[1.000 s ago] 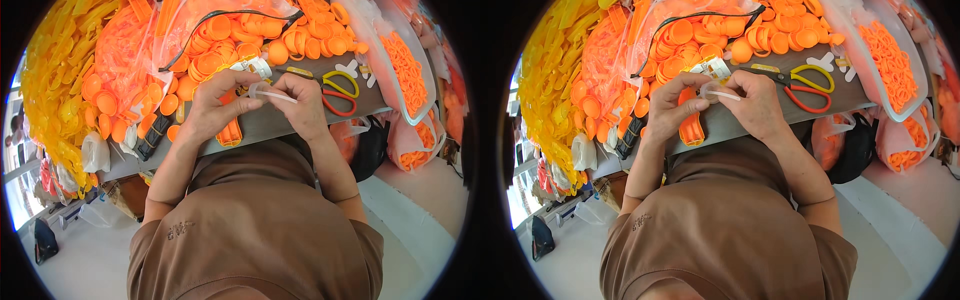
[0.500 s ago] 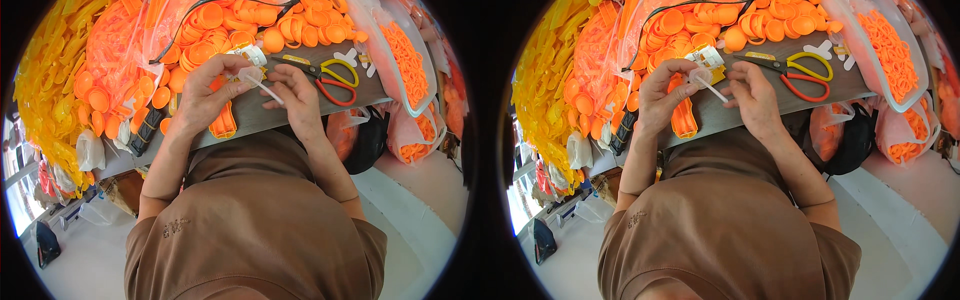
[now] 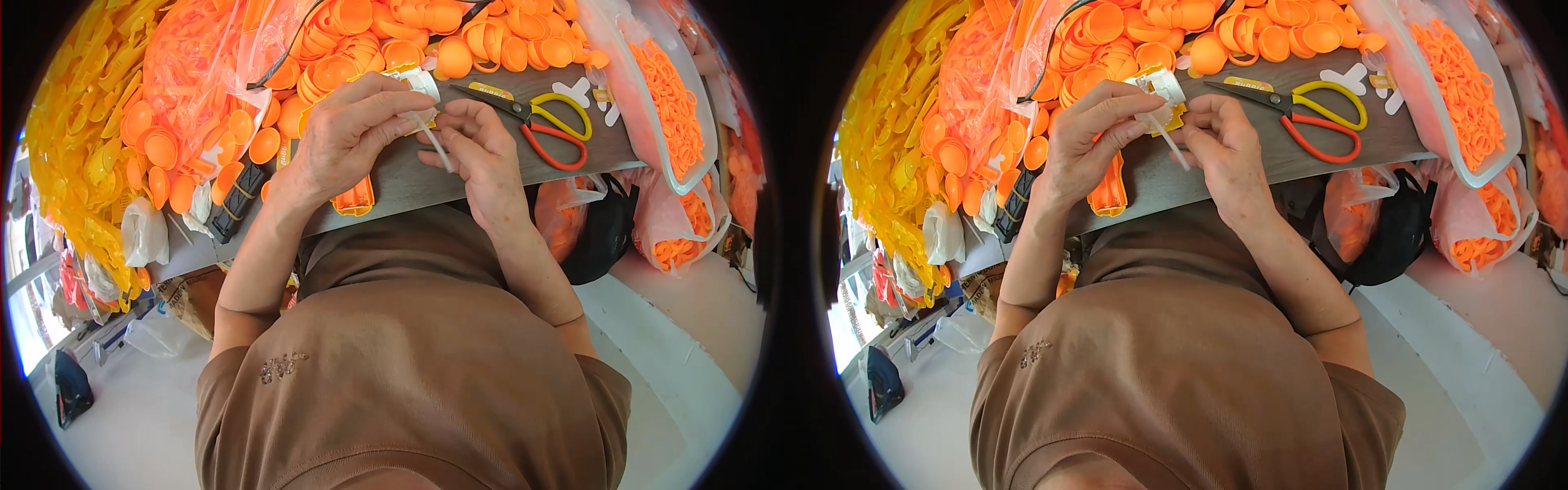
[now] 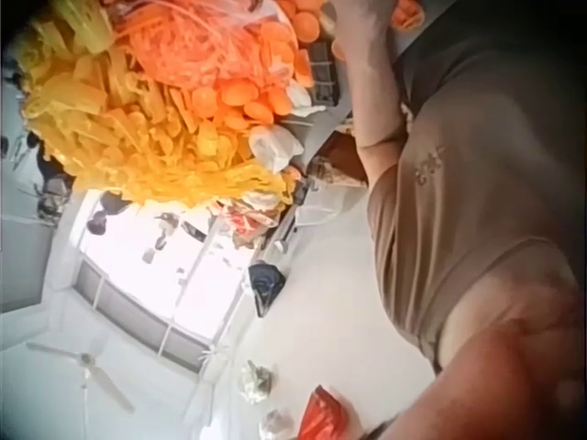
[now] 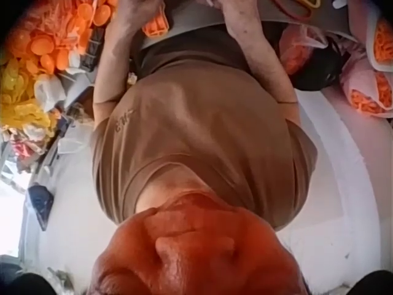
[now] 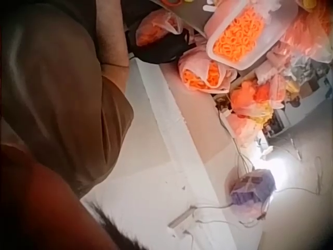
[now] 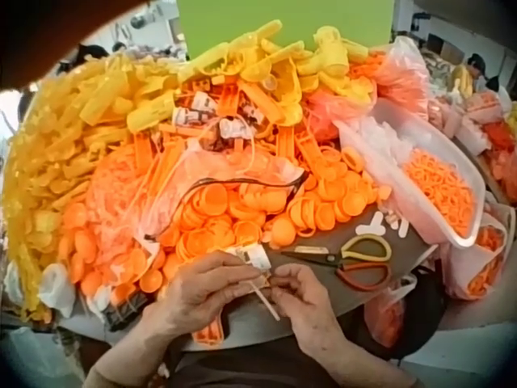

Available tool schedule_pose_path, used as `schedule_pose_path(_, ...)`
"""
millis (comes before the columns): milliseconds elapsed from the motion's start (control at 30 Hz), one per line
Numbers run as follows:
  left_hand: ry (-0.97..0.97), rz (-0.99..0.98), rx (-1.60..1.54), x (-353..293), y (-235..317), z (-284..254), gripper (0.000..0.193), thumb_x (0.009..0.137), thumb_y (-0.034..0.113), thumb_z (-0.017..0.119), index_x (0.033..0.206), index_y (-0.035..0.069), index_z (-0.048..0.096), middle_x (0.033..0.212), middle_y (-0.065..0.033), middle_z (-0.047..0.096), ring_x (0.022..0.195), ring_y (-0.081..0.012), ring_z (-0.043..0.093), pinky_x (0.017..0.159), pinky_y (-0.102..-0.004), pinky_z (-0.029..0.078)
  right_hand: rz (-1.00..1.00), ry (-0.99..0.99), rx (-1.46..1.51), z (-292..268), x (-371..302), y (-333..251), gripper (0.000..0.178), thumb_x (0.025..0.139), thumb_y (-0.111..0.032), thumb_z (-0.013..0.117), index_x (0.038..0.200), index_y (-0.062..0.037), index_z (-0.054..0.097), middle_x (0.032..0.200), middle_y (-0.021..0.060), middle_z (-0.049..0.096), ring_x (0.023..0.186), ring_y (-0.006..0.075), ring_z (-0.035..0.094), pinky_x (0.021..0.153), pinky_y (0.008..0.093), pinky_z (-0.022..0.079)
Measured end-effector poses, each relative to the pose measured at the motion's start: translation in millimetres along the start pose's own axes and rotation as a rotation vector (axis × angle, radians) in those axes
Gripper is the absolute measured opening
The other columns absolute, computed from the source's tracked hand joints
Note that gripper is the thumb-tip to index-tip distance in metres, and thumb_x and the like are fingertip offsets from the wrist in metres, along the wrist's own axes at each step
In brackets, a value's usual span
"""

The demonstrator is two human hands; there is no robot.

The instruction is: Assembling a yellow toy bubble gun from various plastic components and internal parts.

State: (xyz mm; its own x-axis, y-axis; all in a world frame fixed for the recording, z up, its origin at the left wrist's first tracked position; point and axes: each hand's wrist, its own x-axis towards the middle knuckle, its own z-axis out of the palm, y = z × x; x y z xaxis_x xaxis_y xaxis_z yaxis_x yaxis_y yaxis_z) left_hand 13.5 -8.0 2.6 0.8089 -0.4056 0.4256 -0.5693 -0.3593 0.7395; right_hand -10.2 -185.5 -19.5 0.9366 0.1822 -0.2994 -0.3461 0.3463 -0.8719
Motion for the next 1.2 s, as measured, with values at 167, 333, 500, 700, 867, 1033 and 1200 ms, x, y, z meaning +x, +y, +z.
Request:
schedule_pose_path(167, 0.076, -0.135, -0.101, -4, -2, 3, 0.019, 0.081, 0.001, 0.062, 0.1, 0.002, 0.061, 0.086, -0.0083, 0.062, 0.077, -0.0158, 0.061, 0.068, -0.0269, 0.049, -0.024, -0.008, -0.041, 5, -6, 0, 0.03, 0.087, -0.003, 0.049, 0.116, 0.0013, 0.044, 0.108, 0.0118, 0.053, 0.102, 0.0226, 0.056, 0.086, 0.0357, 0.049)
schedule_pose_path(333, 0.187, -0.133, -0.133, -4, 0, 7, 0.016, 0.082, 0.001, 0.061, 0.099, 0.0, 0.059, 0.087, -0.0084, 0.064, 0.08, -0.0151, 0.062, 0.074, -0.0261, 0.05, -0.058, -0.043, -0.013, 3, -8, 4, 0.031, 0.087, -0.003, 0.049, 0.118, 0.0028, 0.044, 0.112, 0.0134, 0.052, 0.104, 0.022, 0.055, 0.089, 0.0364, 0.048)
schedule_pose_path(500, 0.205, -0.132, -0.143, -5, 0, 8, 0.016, 0.082, 0.0, 0.061, 0.098, 0.0, 0.059, 0.087, -0.0087, 0.064, 0.082, -0.0151, 0.062, 0.074, -0.0264, 0.05, -0.063, -0.026, 0.164, 5, -12, 14, 0.032, 0.087, -0.002, 0.048, 0.118, 0.0041, 0.043, 0.112, 0.0139, 0.053, 0.106, 0.0232, 0.055, 0.092, 0.0386, 0.046)
schedule_pose_path(700, 0.09, -0.027, -0.092, 0, -4, 0, 0.018, 0.079, -0.003, 0.061, 0.096, 0.001, 0.063, 0.088, -0.0093, 0.062, 0.08, -0.0188, 0.061, 0.068, -0.0278, 0.049, -0.106, -0.055, 0.375, 9, -14, 19, 0.03, 0.087, -0.001, 0.048, 0.117, 0.0042, 0.045, 0.112, 0.0143, 0.054, 0.106, 0.0247, 0.055, 0.094, 0.0398, 0.044)
schedule_pose_path(867, -0.021, 0.123, -0.01, 5, -4, -3, 0.017, 0.078, -0.001, 0.062, 0.095, 0.001, 0.065, 0.087, -0.0094, 0.062, 0.078, -0.022, 0.061, 0.067, -0.0292, 0.049, -0.088, -0.063, 0.416, 7, -12, 20, 0.027, 0.088, -0.002, 0.047, 0.115, 0.0029, 0.046, 0.111, 0.0148, 0.056, 0.105, 0.0252, 0.056, 0.093, 0.0386, 0.045)
schedule_pose_path(1033, 0.011, 0.071, 0.076, 5, -5, 2, 0.015, 0.079, 0.005, 0.063, 0.094, 0.002, 0.066, 0.086, -0.0088, 0.062, 0.076, -0.0223, 0.062, 0.066, -0.0298, 0.05, -0.089, -0.093, 0.37, 9, -13, 25, 0.028, 0.088, -0.001, 0.046, 0.116, 0.0029, 0.045, 0.112, 0.0158, 0.056, 0.105, 0.0254, 0.056, 0.093, 0.0391, 0.045)
schedule_pose_path(1200, 0.036, 0.0, 0.048, 7, -4, 3, 0.015, 0.081, 0.007, 0.063, 0.095, 0.002, 0.065, 0.084, -0.0089, 0.062, 0.076, -0.0225, 0.062, 0.065, -0.0302, 0.049, -0.089, -0.089, 0.352, 11, -11, 22, 0.032, 0.088, 0.0, 0.044, 0.119, 0.0034, 0.041, 0.113, 0.0164, 0.055, 0.106, 0.0253, 0.056, 0.092, 0.0398, 0.046)
